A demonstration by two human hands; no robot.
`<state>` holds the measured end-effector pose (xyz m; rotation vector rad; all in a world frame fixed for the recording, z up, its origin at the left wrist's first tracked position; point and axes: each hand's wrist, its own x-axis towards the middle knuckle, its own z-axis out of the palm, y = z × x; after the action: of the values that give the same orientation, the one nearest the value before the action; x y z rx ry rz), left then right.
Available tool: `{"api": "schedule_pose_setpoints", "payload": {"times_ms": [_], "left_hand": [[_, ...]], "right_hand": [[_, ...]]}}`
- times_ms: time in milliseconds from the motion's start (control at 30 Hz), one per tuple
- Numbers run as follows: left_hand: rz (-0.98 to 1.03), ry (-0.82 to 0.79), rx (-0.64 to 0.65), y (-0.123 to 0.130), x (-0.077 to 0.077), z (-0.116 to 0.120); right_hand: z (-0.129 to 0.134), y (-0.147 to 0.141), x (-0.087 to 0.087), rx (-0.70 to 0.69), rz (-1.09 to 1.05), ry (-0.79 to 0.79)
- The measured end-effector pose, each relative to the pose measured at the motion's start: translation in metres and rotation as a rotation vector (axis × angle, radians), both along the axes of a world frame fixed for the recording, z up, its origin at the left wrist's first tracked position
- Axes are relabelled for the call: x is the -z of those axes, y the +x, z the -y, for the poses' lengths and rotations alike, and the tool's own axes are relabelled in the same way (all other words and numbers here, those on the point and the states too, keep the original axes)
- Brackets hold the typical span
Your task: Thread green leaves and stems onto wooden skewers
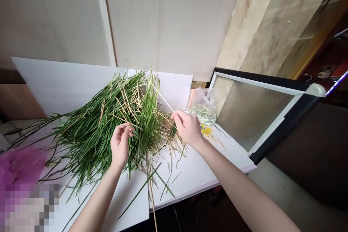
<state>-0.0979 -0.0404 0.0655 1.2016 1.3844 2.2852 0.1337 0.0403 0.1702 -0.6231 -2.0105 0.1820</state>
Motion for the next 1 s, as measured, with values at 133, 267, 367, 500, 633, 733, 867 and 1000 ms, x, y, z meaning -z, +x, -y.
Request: {"api": "schedule_pose_setpoints", "payload": {"times_ms": [133, 267, 367, 500, 633, 733, 867, 1000], "left_hand": [[-0.076, -0.112, 0.062, -0.009, 0.016, 0.019], [-0.094, -0.22, 0.102, -0.014, 0.031, 0.035], [-0.099, -0.29, 0.139, -0.017, 0.044, 0.038], [-0.079, -0.307, 0.159, -0.02, 0.061, 0.036], [-0.046, -0.32, 0.174, -0.02, 0.071, 0.039], [-0.037, -0.312, 0.192, -0.018, 0.071, 0.044], [0.03, -0.285, 0.188, -0.018, 0.07, 0.045], [0.063, -0.269, 0.18, -0.02, 0.076, 0.039]], "right_hand": [[-0.022, -0.032, -0.044, 0.001, -0.008, 0.073], [-0.036, -0.057, -0.079, 0.014, -0.058, 0.136], [-0.044, -0.076, -0.098, 0.008, -0.08, 0.165], [-0.051, -0.105, -0.12, -0.034, -0.099, 0.192], [-0.049, -0.138, -0.153, -0.117, -0.141, 0.214], [-0.051, -0.169, -0.181, -0.165, -0.215, 0.239], [-0.063, -0.223, -0.194, -0.019, -0.153, 0.199], [-0.071, -0.284, -0.163, 0.034, 0.053, 0.12]]}}
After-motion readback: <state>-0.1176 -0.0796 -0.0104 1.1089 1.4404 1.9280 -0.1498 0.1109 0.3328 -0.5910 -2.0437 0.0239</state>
